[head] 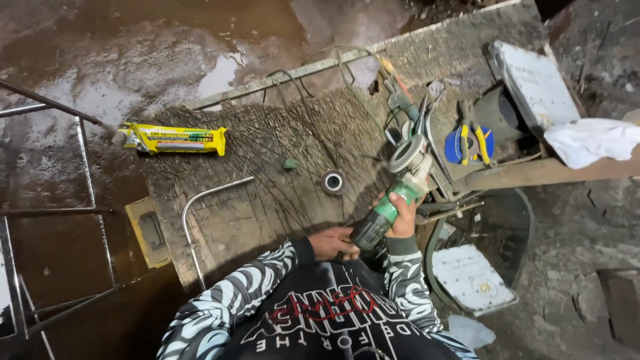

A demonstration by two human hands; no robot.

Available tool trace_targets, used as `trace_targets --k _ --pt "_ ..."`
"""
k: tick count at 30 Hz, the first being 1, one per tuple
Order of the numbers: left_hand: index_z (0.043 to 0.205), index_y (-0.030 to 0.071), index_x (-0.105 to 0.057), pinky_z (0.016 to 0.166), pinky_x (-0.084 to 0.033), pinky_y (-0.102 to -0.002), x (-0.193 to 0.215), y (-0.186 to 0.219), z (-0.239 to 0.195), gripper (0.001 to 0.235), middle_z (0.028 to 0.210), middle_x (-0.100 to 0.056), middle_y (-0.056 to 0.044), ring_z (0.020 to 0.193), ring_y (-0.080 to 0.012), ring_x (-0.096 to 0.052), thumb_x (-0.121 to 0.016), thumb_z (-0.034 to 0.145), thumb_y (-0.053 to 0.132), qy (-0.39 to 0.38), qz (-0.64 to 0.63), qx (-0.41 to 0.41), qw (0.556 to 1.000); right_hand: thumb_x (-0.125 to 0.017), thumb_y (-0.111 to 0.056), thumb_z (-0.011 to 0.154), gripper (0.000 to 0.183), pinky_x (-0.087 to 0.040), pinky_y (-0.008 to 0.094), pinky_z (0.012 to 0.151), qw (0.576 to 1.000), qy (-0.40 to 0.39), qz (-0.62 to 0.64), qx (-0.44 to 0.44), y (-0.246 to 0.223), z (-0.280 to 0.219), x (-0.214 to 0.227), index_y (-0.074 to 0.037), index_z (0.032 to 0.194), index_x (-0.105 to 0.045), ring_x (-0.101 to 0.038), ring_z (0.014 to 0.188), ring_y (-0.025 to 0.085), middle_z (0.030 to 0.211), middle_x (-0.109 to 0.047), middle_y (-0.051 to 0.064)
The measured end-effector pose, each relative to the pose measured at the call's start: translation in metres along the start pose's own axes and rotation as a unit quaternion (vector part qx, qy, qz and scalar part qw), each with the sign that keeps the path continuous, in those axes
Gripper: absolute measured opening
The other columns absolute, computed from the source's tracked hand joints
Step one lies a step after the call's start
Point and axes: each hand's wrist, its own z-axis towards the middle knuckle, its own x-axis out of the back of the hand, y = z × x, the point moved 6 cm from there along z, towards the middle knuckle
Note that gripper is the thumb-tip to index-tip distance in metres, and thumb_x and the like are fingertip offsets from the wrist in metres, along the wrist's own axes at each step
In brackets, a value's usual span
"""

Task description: A person uses a handheld angle grinder to smooth and shape the end of a bent metal rod on a workbench in a workshop.

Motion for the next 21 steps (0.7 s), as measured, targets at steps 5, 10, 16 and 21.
trace_targets --k 5,10,16,21 --pt "0.148 0.002 -0.068 0.114 -0.058 -0.062 0.035 0.122 -0.035 0.061 0.146 -0.066 -0.027 0.136 -0.0501 -0.066 -0.086 0.1 0.035 0.194 0.435 0.084 0.875 -0.084 -0.007 0.095 0.024 -0.071 0.059 0.072 0.998 0.054 -0.033 -0.001 -0.03 -0.025 0.015 0.004 0.112 -0.07 -0.083 0.073 0.041 0.086 -0.078 0.027" --pt "0.156 0.009 -0.057 0.117 -0.055 -0.063 0.135 0.193 -0.055 0.057 0.164 -0.039 -0.025 0.145 -0.0448 -0.053 -0.078 0.103 0.015 0.391 0.697 0.171 0.576 -0.092 -0.007 0.092 0.027 -0.07 0.057 0.069 0.985 0.066 -0.16 0.007 -0.05 -0.053 0.038 0.001 0.11 -0.073 -0.083 0.072 0.037 0.082 -0.078 0.024" --pt "0.164 0.016 -0.058 0.119 -0.056 -0.052 0.214 0.17 -0.044 0.05 0.156 -0.055 -0.017 0.147 -0.0361 -0.06 -0.06 0.119 0.038 0.437 0.612 0.132 0.645 -0.092 -0.021 0.099 0.029 -0.065 0.047 0.08 0.967 0.099 -0.235 -0.02 -0.061 -0.083 0.025 -0.004 0.114 -0.075 -0.079 0.079 0.024 0.084 -0.08 0.017" --pt "0.138 0.001 -0.074 0.104 -0.07 -0.05 0.08 0.209 -0.042 0.026 0.127 -0.081 -0.019 0.121 -0.0329 -0.079 -0.072 0.115 0.011 0.352 0.022 -0.212 0.911 -0.105 -0.028 0.082 0.058 -0.064 0.053 0.089 0.947 0.065 -0.294 -0.115 -0.068 -0.091 -0.025 -0.002 0.124 -0.074 -0.079 0.091 0.029 0.101 -0.082 0.017"
